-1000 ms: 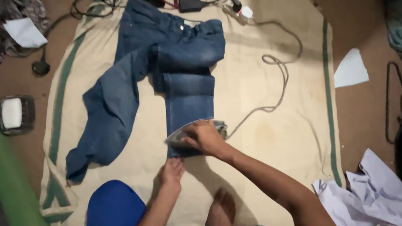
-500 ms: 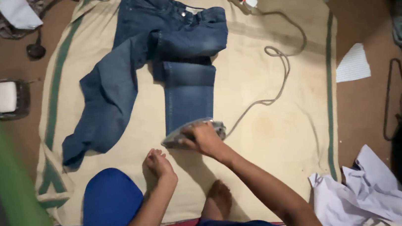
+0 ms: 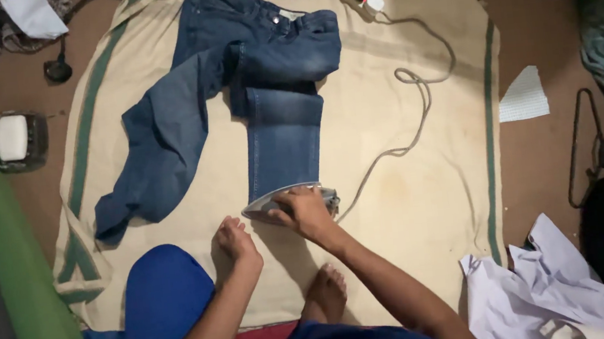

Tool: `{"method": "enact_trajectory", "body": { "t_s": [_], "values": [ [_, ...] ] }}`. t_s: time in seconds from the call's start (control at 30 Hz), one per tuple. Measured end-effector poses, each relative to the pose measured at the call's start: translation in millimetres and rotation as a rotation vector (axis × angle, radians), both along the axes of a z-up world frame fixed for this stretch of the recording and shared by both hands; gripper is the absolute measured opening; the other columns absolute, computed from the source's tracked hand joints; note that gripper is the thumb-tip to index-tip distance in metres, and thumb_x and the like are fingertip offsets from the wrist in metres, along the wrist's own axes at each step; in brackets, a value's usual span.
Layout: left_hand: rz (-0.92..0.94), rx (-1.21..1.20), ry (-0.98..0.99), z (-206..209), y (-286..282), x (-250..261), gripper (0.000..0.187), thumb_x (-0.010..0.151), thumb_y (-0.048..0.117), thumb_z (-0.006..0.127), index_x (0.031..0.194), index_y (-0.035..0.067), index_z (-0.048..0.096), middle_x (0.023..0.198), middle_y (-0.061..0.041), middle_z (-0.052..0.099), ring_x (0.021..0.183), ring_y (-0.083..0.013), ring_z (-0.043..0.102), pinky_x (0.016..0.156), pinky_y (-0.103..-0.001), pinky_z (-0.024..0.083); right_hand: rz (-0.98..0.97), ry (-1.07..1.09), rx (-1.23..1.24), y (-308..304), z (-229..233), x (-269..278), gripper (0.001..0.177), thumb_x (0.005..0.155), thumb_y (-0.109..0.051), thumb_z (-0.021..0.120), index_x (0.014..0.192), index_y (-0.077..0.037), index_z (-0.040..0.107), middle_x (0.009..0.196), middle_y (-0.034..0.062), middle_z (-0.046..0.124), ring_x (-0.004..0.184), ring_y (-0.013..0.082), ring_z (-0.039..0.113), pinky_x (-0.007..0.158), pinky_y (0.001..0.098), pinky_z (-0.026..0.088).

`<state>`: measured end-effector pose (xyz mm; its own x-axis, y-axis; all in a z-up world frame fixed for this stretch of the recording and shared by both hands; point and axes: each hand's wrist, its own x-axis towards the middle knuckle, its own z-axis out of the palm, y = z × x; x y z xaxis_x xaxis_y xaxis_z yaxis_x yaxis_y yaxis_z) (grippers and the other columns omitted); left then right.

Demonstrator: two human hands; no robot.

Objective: Ironing a pair of denim jeans on a mat on the floor.

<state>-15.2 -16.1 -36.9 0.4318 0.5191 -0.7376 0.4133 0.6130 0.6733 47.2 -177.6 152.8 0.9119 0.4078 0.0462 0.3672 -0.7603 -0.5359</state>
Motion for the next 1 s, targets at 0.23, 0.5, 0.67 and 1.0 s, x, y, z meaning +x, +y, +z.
{"method": "enact_trajectory", "body": {
  "t_s": [0.23, 0.5, 0.67, 1.0],
  "values": [
    [-0.056, -0.021, -0.008, 18.8, 5.5, -12.6, 0.046, 0.1, 0.035, 0.054, 0.134, 0.005, 0.057, 0.131, -0.015, 0.066, 0.118, -0.0283, 0.064, 0.092, -0.041, 0.05, -0.199, 0.143, -0.02, -56.0, 27.5, 17.5, 0.042, 0.085, -0.04, 0.076, 0.107, -0.005, 0.078, 0.095, 0.0194, 0.076, 0.084, 0.0352, 0.075, 0.079, 0.0445, 0.059],
    [-0.067, -0.034, -0.042, 4.5, -8.9, -2.7, 0.032, 0.098, 0.029, 0.057, 0.117, 0.003, 0.062, 0.105, -0.007, 0.063, 0.094, -0.0206, 0.061, 0.078, -0.037, 0.051, -0.002, -0.113, -0.033, -17.3, 18.4, -13.1, 0.037, 0.085, -0.037, 0.076, 0.105, -0.006, 0.08, 0.102, 0.0153, 0.078, 0.091, 0.0357, 0.074, 0.081, 0.0504, 0.051],
    [-0.122, 0.002, 0.049, 8.5, -23.8, 13.8, 0.021, 0.094, 0.023, 0.06, 0.092, 0.003, 0.067, 0.071, -0.005, 0.047, 0.064, -0.0237, 0.046, 0.059, -0.042, 0.038, -0.165, 0.143, 0.02, -66.3, 26.3, -21.9, 0.043, 0.087, -0.041, 0.076, 0.112, -0.005, 0.077, 0.106, 0.0174, 0.076, 0.091, 0.0347, 0.074, 0.083, 0.0416, 0.058],
    [-0.396, 0.278, 0.312, 23.3, -72.0, 42.6, 0.063, 0.086, 0.044, 0.081, 0.121, -0.006, 0.066, 0.122, -0.028, 0.069, 0.099, -0.0354, 0.067, 0.089, -0.041, 0.051, -0.823, 0.153, 0.466, -184.5, 13.9, -69.9, 0.034, 0.096, -0.028, 0.073, 0.119, -0.004, 0.075, 0.094, 0.0097, 0.077, 0.081, 0.012, 0.066, 0.073, 0.026, 0.053]
  ]
}}
